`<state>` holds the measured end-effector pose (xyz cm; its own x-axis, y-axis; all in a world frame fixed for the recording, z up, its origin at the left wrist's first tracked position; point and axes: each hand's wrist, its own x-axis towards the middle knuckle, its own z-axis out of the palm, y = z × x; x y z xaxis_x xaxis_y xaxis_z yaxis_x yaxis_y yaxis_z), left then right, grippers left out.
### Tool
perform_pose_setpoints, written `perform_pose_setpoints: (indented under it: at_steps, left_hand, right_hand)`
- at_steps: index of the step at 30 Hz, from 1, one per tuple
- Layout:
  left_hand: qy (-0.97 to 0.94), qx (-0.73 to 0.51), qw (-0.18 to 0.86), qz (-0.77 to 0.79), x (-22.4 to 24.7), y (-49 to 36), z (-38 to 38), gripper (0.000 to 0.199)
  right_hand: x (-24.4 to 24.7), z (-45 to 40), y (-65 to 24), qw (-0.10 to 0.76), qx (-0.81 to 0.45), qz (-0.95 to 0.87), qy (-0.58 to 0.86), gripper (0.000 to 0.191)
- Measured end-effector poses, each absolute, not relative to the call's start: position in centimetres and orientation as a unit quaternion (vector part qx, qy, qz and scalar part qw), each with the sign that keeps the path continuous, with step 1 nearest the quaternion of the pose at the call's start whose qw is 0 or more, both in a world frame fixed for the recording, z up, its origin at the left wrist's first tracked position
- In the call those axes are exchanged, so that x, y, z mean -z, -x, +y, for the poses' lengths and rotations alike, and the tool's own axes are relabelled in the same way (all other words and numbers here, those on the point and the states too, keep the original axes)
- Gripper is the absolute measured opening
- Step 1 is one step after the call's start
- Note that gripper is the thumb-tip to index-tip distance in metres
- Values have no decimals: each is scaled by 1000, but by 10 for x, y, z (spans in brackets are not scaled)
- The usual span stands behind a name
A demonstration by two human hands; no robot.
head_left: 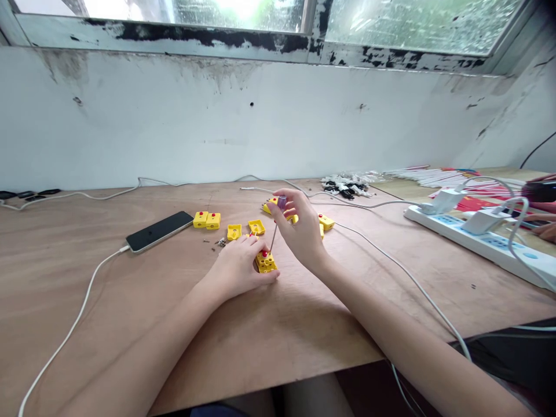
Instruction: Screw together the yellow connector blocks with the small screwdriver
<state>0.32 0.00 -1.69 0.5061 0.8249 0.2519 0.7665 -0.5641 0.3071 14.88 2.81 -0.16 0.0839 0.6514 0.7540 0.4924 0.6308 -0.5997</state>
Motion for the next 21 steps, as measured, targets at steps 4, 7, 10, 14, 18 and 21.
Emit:
perform_pose_setpoints:
  at_steps: [4, 7, 10, 14, 18, 21]
  left_hand:
    - [-862, -184, 79, 465, 16, -3, 0, 29]
    - [-863, -179, 84, 465, 15, -2, -1, 29]
    - [-863, -182, 89, 463, 15, -1, -1, 29]
    - [-865, -185, 85, 459, 17, -2, 0, 29]
    - [-867, -183, 75, 458, 18, -1, 1, 28]
    - [-865, -183, 81, 460, 18, -1, 1, 29]
  right_hand:
    - [2, 31, -149, 586, -102, -691, 412, 21]
    - [5, 37, -152, 593, -158, -677, 405, 22]
    - [6, 39, -154, 601, -170, -657, 423, 24]
    - [2, 33, -150, 595, -101, -676, 424, 23]
    - [2, 33, -147, 567, -148, -707, 396, 23]
    - [5, 37, -151, 564, -181, -705, 391, 25]
